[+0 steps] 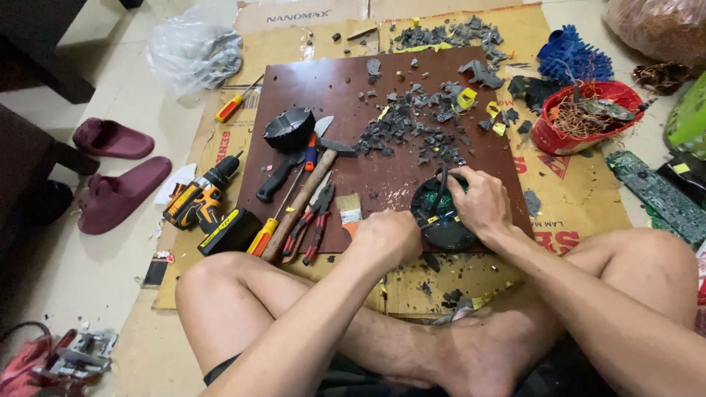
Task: The person sits on the floor and uses a screwdriver to unscrew and disassemble a circular electronic device. They remove the casing to expose the internal circuit board and continue to manipulate the components with their hands.
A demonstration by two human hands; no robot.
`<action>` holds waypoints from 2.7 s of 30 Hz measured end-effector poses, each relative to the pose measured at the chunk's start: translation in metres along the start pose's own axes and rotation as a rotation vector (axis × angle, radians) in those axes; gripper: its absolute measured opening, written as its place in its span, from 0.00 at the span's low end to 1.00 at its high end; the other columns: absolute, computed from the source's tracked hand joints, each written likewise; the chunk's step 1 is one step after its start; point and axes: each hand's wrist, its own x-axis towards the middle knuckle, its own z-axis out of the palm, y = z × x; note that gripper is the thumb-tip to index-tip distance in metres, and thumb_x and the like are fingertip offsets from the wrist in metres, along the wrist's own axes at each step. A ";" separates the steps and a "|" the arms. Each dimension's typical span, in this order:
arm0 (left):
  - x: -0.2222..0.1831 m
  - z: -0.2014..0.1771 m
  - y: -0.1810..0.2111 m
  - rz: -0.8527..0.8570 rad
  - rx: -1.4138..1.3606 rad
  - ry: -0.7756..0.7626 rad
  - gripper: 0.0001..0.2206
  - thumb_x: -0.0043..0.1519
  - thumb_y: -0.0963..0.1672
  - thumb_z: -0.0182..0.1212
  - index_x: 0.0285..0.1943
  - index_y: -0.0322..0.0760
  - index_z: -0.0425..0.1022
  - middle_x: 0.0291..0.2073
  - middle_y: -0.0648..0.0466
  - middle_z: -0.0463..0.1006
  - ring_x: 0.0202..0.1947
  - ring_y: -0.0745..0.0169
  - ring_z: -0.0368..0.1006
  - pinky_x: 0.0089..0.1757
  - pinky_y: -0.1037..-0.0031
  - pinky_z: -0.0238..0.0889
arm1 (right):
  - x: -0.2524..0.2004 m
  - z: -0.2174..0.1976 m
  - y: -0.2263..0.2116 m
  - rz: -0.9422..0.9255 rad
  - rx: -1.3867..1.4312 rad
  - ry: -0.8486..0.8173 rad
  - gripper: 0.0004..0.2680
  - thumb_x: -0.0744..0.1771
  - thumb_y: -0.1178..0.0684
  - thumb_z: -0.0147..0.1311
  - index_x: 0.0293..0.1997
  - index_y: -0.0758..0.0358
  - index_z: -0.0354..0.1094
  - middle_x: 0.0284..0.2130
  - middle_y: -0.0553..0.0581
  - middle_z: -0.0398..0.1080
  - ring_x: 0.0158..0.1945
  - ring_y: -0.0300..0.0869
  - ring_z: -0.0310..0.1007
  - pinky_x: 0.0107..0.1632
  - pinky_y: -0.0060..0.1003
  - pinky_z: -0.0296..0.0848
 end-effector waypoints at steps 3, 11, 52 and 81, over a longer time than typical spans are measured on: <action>-0.030 -0.021 0.000 0.004 -0.037 -0.093 0.16 0.60 0.43 0.53 0.50 0.35 0.85 0.38 0.43 0.86 0.45 0.39 0.84 0.42 0.44 0.76 | 0.005 0.003 0.006 0.004 0.016 0.005 0.10 0.71 0.42 0.52 0.55 0.40 0.78 0.48 0.59 0.79 0.53 0.61 0.79 0.54 0.58 0.79; -0.007 -0.022 0.023 -0.166 0.000 -0.172 0.17 0.61 0.45 0.57 0.56 0.34 0.84 0.46 0.42 0.85 0.51 0.39 0.81 0.47 0.46 0.75 | 0.003 0.003 0.005 0.021 0.009 0.017 0.09 0.71 0.43 0.53 0.55 0.41 0.78 0.47 0.60 0.79 0.52 0.61 0.79 0.52 0.58 0.80; -0.046 0.069 -0.076 -0.314 -1.805 0.079 0.24 0.71 0.46 0.50 0.77 0.39 0.64 0.25 0.54 0.65 0.11 0.65 0.60 0.14 0.72 0.55 | 0.075 -0.036 0.023 0.516 0.501 -0.342 0.31 0.64 0.50 0.67 0.73 0.70 0.51 0.57 0.84 0.60 0.51 0.75 0.72 0.39 0.72 0.78; -0.081 0.051 -0.067 -0.162 -1.299 0.107 0.26 0.61 0.42 0.56 0.73 0.40 0.72 0.31 0.54 0.80 0.24 0.71 0.69 0.29 0.79 0.63 | 0.087 -0.098 -0.037 0.054 0.170 -0.144 0.13 0.74 0.55 0.50 0.62 0.76 0.63 0.41 0.72 0.74 0.36 0.55 0.79 0.34 0.42 0.80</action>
